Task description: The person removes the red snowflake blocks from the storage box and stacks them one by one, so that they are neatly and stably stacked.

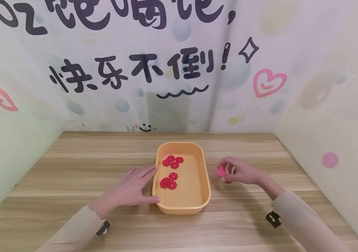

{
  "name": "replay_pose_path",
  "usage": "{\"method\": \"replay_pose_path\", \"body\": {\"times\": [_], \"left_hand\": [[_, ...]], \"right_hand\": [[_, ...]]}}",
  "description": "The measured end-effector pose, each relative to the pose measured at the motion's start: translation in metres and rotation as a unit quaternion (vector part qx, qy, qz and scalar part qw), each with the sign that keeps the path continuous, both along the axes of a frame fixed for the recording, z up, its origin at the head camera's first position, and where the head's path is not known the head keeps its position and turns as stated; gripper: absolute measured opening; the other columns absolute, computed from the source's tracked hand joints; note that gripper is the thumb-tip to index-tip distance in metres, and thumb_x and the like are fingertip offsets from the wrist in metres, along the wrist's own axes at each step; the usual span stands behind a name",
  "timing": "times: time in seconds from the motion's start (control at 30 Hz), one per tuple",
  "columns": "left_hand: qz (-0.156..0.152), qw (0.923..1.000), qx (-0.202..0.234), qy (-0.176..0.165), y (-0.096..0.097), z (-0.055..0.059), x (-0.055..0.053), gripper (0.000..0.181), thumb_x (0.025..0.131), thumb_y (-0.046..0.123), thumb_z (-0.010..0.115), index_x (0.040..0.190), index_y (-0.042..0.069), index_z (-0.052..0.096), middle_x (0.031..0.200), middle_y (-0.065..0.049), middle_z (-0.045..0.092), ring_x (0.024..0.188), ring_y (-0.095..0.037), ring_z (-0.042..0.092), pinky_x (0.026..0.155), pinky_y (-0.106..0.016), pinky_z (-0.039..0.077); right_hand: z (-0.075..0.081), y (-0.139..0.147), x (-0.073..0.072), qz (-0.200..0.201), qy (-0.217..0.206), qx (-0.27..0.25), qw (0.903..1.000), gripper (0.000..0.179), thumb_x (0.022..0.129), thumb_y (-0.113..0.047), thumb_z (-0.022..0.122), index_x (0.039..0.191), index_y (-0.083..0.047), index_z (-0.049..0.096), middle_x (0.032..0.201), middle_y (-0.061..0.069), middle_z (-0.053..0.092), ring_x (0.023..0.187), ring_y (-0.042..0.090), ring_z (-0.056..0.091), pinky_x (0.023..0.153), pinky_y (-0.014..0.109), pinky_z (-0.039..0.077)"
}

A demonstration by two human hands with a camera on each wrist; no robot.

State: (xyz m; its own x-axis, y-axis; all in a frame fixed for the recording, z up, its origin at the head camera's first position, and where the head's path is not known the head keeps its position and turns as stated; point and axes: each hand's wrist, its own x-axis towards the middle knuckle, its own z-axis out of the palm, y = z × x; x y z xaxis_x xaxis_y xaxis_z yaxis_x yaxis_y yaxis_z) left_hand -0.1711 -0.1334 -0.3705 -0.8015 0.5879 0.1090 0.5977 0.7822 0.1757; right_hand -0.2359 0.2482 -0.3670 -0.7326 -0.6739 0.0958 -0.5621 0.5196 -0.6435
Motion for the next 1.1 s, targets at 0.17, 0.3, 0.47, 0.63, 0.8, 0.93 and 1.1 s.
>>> {"method": "replay_pose_path", "body": {"times": [0.17, 0.3, 0.47, 0.63, 0.8, 0.93, 1.1], "left_hand": [[0.0, 1.0, 0.001, 0.0, 0.0, 0.001, 0.001, 0.091, 0.072, 0.066, 0.052, 0.135, 0.004, 0.033, 0.139, -0.008, 0.03, 0.123, -0.024, 0.03, 0.096, -0.052, 0.021], [0.0, 1.0, -0.002, 0.001, 0.0, 0.001, 0.001, 0.092, 0.072, 0.067, 0.051, 0.136, 0.004, 0.033, 0.139, -0.008, 0.03, 0.123, -0.023, 0.029, 0.096, -0.051, 0.021], [0.001, 1.0, -0.005, 0.002, -0.001, 0.001, 0.001, 0.092, 0.072, 0.067, 0.05, 0.136, 0.005, 0.032, 0.139, -0.008, 0.03, 0.124, -0.024, 0.029, 0.097, -0.05, 0.021], [-0.001, 1.0, -0.007, 0.004, 0.0, 0.002, 0.001, 0.092, 0.072, 0.068, 0.049, 0.136, 0.005, 0.032, 0.139, -0.008, 0.029, 0.124, -0.024, 0.03, 0.097, -0.051, 0.021], [-0.001, 1.0, -0.006, 0.001, 0.0, 0.001, 0.001, 0.092, 0.072, 0.069, 0.048, 0.136, 0.004, 0.032, 0.139, -0.008, 0.03, 0.123, -0.024, 0.03, 0.096, -0.051, 0.021], [-0.001, 1.0, -0.004, -0.001, 0.0, 0.001, 0.0, 0.092, 0.072, 0.068, 0.049, 0.136, 0.004, 0.033, 0.139, -0.008, 0.03, 0.123, -0.024, 0.03, 0.096, -0.051, 0.022], [0.001, 1.0, -0.008, -0.002, 0.0, 0.001, 0.0, 0.092, 0.071, 0.069, 0.049, 0.136, 0.005, 0.032, 0.139, -0.007, 0.03, 0.123, -0.023, 0.03, 0.096, -0.05, 0.022]], "right_hand": [[-0.011, 0.014, 0.002, -0.008, -0.002, 0.003, 1.0, 0.033, 0.075, -0.008, 0.069, 0.104, -0.007, 0.054, 0.09, 0.003, 0.051, 0.08, 0.022, 0.049, 0.064, 0.03, 0.045], [-0.018, 0.02, 0.001, -0.018, -0.005, 0.007, 0.9998, 0.034, 0.073, -0.008, 0.07, 0.103, -0.005, 0.055, 0.092, 0.004, 0.052, 0.084, 0.023, 0.048, 0.068, 0.034, 0.045], [-0.024, 0.025, -0.001, -0.028, 0.001, 0.027, 0.9992, 0.033, 0.072, -0.011, 0.071, 0.101, -0.006, 0.056, 0.093, 0.004, 0.051, 0.086, 0.022, 0.049, 0.071, 0.038, 0.044], [-0.028, 0.027, -0.003, -0.044, -0.006, 0.062, 0.9971, 0.033, 0.073, -0.017, 0.071, 0.101, -0.009, 0.056, 0.091, 0.002, 0.048, 0.085, 0.021, 0.048, 0.072, 0.038, 0.043], [-0.03, 0.027, -0.005, -0.048, -0.018, 0.07, 0.9963, 0.031, 0.073, -0.019, 0.072, 0.098, -0.011, 0.056, 0.089, 0.002, 0.047, 0.085, 0.022, 0.046, 0.072, 0.038, 0.042], [-0.033, 0.026, -0.006, -0.049, -0.013, 0.073, 0.996, 0.031, 0.072, -0.02, 0.072, 0.097, -0.011, 0.056, 0.087, 0.002, 0.047, 0.083, 0.02, 0.045, 0.07, 0.035, 0.041], [-0.035, 0.024, -0.007, -0.055, -0.005, 0.083, 0.995, 0.03, 0.072, -0.02, 0.072, 0.096, -0.011, 0.056, 0.086, 0.001, 0.047, 0.082, 0.019, 0.044, 0.069, 0.033, 0.04]]}}
